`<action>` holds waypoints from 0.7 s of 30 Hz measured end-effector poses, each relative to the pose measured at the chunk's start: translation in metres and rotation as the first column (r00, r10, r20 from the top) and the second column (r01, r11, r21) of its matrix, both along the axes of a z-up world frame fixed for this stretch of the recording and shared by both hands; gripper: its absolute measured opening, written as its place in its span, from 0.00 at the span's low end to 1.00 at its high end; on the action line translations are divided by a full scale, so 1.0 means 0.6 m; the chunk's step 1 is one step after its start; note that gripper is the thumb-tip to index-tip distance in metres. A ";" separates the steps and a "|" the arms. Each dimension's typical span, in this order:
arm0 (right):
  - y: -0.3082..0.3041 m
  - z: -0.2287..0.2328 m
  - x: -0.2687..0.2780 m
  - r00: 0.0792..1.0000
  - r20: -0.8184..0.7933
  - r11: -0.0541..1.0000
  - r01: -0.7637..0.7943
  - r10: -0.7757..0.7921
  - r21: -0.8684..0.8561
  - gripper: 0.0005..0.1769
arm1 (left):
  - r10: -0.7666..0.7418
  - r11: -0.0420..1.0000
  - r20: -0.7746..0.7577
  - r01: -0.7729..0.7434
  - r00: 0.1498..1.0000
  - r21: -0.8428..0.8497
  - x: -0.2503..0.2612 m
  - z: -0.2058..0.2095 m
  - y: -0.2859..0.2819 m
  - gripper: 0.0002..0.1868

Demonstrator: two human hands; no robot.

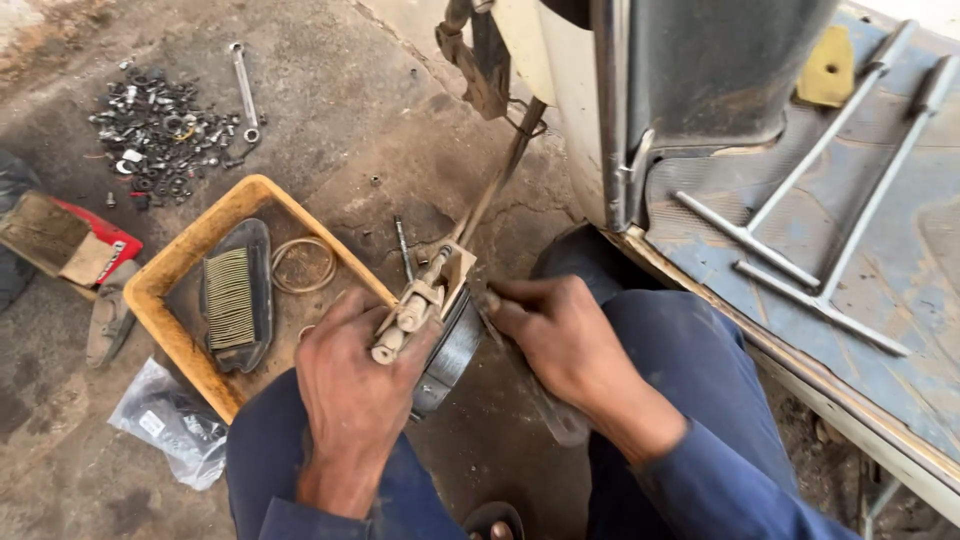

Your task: Repairing a motorcycle by inspecting and cleaning engine and brake components.

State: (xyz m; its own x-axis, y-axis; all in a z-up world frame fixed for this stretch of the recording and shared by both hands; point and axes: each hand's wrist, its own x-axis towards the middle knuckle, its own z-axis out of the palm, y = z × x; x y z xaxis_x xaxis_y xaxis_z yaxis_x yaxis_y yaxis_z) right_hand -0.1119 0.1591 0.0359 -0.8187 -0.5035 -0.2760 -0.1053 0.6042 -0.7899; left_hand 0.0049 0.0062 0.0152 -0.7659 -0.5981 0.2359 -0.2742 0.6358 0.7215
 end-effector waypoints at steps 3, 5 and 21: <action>0.002 -0.018 0.000 0.998 0.058 0.999 -0.017 0.019 -0.036 0.22 | 0.029 0.998 0.175 -0.019 0.984 -0.060 0.008 -0.010 -0.003 0.17; -0.002 -0.040 -0.013 0.998 -0.055 0.999 -0.019 0.017 -0.041 0.21 | -0.114 0.971 -0.025 0.106 0.993 -0.214 0.002 0.006 0.006 0.14; -0.015 -0.032 0.025 0.989 -0.081 0.991 0.122 -0.127 -0.060 0.21 | -0.041 0.992 0.060 0.048 0.997 -0.118 -0.002 0.002 -0.004 0.14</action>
State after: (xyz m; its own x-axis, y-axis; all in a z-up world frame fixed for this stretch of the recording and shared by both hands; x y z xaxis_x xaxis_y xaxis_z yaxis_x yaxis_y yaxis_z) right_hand -0.0970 0.1501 0.0165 -0.8952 -0.4085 -0.1779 -0.1000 0.5732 -0.8133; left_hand 0.0036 0.0036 0.0163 -0.8056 -0.5331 0.2586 -0.2822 0.7290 0.6236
